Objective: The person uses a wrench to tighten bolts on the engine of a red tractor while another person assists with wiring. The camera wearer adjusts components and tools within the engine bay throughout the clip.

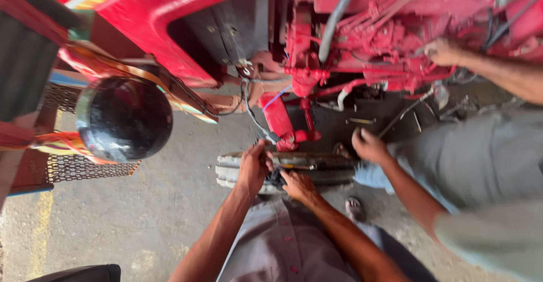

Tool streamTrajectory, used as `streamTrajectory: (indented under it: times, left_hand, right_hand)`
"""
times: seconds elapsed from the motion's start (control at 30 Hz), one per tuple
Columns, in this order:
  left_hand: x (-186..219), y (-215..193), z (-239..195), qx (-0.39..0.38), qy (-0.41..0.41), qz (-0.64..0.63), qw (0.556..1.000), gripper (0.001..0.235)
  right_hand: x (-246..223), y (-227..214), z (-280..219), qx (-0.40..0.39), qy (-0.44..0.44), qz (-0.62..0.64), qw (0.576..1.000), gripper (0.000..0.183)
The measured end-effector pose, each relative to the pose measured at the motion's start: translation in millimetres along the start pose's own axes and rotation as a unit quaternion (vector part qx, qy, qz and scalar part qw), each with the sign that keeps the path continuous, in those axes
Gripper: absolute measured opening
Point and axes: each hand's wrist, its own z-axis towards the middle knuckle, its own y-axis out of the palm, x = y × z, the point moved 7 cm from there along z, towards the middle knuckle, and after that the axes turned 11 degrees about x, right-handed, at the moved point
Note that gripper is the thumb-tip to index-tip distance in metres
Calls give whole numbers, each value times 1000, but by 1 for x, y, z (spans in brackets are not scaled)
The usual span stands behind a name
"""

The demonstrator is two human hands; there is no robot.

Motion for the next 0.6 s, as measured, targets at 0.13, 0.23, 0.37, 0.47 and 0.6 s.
streamTrajectory:
  times: [0.13,0.23,0.37,0.47,0.6]
  left_hand:
    - [3,-10,-11,-13,3,24,1000,26]
    - [8,-12,-15,-24,3,0,1000,25]
    - [20,0,-18,-14,9,1,1000,28]
    - [21,24,-19,-44,8,-28,999,26]
    - [9,51,-5,-55,40,-42,997,25]
  right_hand:
    - [17,3,7,-57,57,89,993,16]
    - [7,-26,7,-186,139,383,894,19]
    - [-24,-110,12,-171,220,627,727,15]
    - [-55,-168,31,-82,190,737,643,14]
    - [-83,-204,53,71,182,575,794,21]
